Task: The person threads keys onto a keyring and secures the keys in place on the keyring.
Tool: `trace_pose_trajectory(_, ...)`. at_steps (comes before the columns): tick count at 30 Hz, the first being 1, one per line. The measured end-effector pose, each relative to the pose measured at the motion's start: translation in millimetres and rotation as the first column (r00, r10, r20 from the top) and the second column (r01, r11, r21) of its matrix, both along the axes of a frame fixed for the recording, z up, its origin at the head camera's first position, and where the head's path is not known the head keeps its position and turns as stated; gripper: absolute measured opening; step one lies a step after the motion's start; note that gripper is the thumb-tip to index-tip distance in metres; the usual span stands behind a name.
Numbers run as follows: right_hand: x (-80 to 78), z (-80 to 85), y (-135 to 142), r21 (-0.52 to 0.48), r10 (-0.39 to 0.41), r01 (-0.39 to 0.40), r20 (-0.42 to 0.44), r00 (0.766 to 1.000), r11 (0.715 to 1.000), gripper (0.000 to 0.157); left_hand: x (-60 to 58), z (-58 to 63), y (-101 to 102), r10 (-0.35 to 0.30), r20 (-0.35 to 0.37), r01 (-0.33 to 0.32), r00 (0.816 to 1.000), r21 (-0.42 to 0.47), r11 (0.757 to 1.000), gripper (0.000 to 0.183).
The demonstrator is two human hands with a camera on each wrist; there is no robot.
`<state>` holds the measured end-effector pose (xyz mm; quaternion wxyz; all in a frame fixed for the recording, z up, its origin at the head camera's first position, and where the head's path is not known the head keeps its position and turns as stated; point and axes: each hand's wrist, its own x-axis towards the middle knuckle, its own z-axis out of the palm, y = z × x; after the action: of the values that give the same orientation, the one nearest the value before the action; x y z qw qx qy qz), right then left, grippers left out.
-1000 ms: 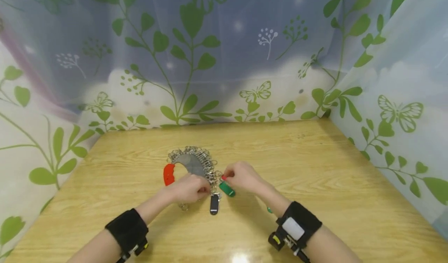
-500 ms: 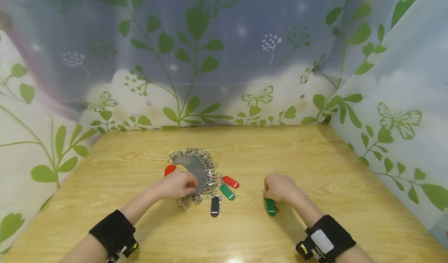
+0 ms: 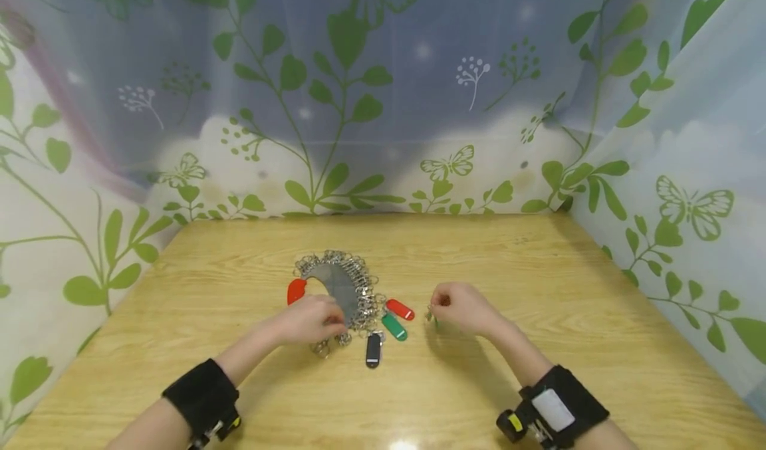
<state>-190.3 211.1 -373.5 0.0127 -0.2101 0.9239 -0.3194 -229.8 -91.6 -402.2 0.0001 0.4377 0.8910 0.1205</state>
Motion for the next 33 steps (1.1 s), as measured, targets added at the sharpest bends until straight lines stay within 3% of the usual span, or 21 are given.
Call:
trace_pose_trajectory(4, 1.7, 7.4, -16, -0.117, -0.034, 0.034, 0.005, 0.999, 0.993, 0.008, 0.0, 0.6, 8, 0.046, 0.017, -0.045, 0.999, -0.046, 0.998, 0.016)
trace_pose_trajectory(8, 2.6, 13.4, -30, -0.245, -0.054, 0.070, 0.069, 0.996, 0.967, 0.014, 2.2, 0.9, 12, 0.049, 0.071, -0.045, 0.996, -0.057, 0.997, 0.010)
trace_pose_trajectory(11, 1.2, 14.4, -39, -0.343, -0.039, 0.075, 0.111, 0.993, 0.936, 0.018, 2.9, 1.9, 12, 0.041, 0.147, -0.039, 0.988, -0.016, 0.999, 0.008)
trace_pose_trajectory(15, -1.8, 9.9, -52, -0.408, 0.019, 0.042, 0.144, 0.989, 0.912, 0.019, 0.2, 6.6, 7, 0.029, 0.267, -0.055, 0.963, 0.093, 0.994, 0.006)
trace_pose_trajectory(21, -1.2, -3.9, -74, -0.397, 0.060, 0.018, 0.185, 0.981, 0.918, 0.015, -3.2, 13.6, 0, 0.022, 0.352, -0.102, 0.936, 0.209, 0.973, 0.005)
trace_pose_trajectory(28, -2.4, -19.7, -88, -0.349, 0.114, -0.039, 0.197, 0.974, 0.936, 0.009, -3.2, 13.5, -4, 0.006, 0.397, -0.108, 0.918, 0.233, 0.966, 0.004)
trace_pose_trajectory(33, -2.7, -27.9, -94, -0.286, 0.127, -0.082, 0.144, 0.981, 0.955, 0.005, -2.5, 13.5, -5, -0.010, 0.423, -0.097, 0.906, 0.230, 0.968, 0.004)
